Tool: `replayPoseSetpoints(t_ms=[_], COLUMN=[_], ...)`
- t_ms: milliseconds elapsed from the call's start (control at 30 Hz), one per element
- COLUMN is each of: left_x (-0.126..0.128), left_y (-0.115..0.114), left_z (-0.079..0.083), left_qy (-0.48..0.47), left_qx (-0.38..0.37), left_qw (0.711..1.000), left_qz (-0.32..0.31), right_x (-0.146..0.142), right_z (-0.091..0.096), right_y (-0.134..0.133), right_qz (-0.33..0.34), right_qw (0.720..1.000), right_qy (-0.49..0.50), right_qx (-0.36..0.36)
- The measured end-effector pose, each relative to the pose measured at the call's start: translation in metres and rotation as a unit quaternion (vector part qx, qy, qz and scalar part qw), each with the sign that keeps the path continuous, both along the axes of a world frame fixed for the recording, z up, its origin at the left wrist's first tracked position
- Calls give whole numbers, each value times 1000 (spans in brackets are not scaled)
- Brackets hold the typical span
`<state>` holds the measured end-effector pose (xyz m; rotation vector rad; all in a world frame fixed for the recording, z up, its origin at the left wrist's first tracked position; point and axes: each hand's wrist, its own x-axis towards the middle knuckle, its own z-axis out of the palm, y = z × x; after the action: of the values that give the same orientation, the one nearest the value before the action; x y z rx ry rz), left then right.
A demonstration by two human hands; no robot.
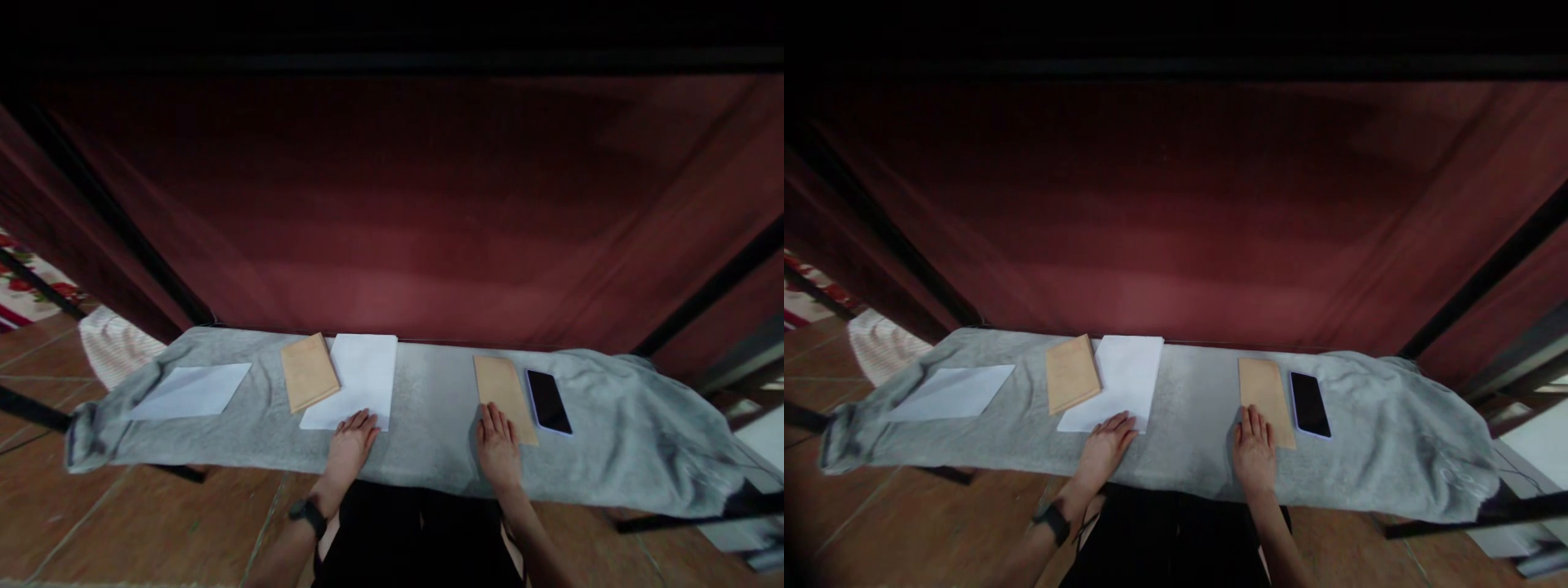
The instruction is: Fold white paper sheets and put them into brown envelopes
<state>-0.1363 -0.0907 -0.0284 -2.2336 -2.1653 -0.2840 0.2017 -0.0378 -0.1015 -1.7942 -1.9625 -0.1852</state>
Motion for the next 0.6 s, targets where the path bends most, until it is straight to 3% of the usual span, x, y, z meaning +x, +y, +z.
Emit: replayPoseSetpoints(t_ms=[267,600], left_x=[-3,-8], left_y=[-1,5], left_z=[-15,-19], left_qy=[15,61], left_qx=[75,87], left_qw=[997,994], left_qz=[-26,-39], right_x=[-3,18], right_z=[20,44], right_y=[32,88], right_qz=[12,-51], right_qw=[998,987], right_qy=[13,-34], right_qx=[-54,-145])
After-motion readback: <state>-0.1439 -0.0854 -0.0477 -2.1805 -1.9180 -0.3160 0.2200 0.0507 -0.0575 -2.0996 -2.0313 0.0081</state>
